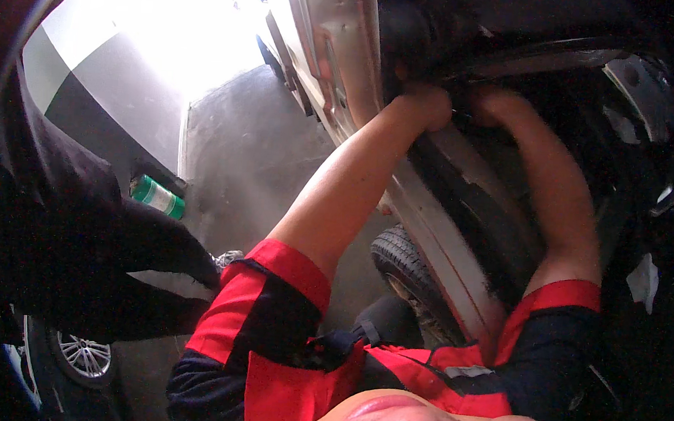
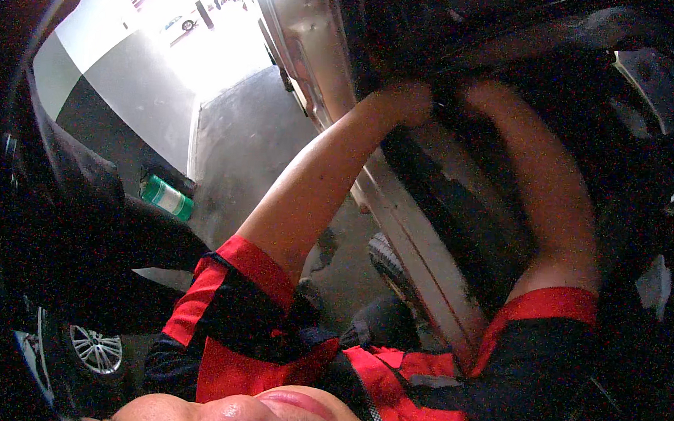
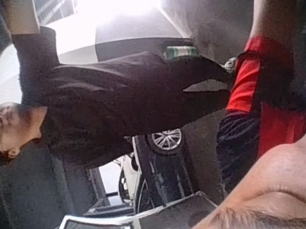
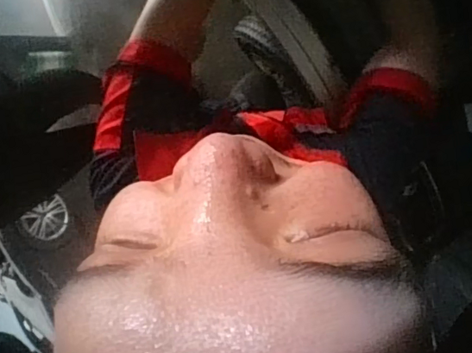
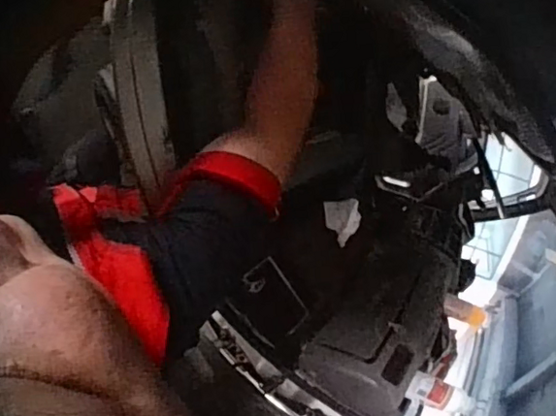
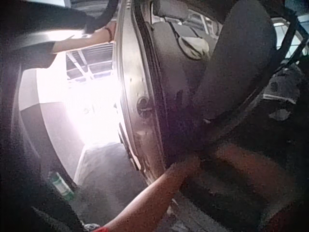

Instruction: The person repairs a vehicle by using a ratchet wrench, a screwdriver, and their hands to loosen, tighten, and adjust components inside the vehicle frame.

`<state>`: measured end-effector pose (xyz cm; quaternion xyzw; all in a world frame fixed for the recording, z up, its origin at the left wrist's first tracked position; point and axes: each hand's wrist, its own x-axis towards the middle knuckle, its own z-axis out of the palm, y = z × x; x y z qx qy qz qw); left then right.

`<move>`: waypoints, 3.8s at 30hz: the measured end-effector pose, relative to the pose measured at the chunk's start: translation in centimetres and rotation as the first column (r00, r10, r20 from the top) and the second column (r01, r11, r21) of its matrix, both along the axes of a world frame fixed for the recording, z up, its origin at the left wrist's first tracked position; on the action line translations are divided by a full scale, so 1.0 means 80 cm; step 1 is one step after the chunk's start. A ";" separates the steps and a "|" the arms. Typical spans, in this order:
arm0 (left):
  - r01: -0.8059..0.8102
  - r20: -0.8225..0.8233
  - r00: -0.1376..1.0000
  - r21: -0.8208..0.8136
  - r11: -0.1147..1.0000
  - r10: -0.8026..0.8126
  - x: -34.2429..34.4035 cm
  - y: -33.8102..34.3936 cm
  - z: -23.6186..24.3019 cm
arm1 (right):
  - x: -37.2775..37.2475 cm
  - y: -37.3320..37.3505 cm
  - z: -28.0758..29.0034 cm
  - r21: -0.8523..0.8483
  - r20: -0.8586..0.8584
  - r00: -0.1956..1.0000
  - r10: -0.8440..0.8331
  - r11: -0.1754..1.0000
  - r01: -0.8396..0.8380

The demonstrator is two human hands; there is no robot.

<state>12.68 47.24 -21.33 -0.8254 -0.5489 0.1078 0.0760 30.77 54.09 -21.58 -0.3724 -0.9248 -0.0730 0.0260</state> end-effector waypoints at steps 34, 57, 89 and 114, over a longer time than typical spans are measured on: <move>0.025 0.137 0.990 0.004 1.000 -0.025 0.008 -0.010 0.007 | 0.017 -0.003 0.021 -0.276 0.313 0.948 -0.058 0.949 0.149; 0.072 0.176 0.981 0.045 0.996 -0.079 0.001 0.006 -0.012 | 0.016 -0.022 0.010 -0.161 0.098 0.995 -0.006 0.987 0.022; -0.008 0.167 0.986 0.050 0.999 0.000 -0.005 0.009 -0.013 | -0.013 -0.004 0.001 0.090 0.276 0.946 -0.170 0.984 0.151; 0.010 0.121 0.992 0.074 0.997 -0.019 0.010 0.001 -0.002 | 0.003 -0.011 0.007 -0.096 0.253 0.967 -0.022 0.994 0.048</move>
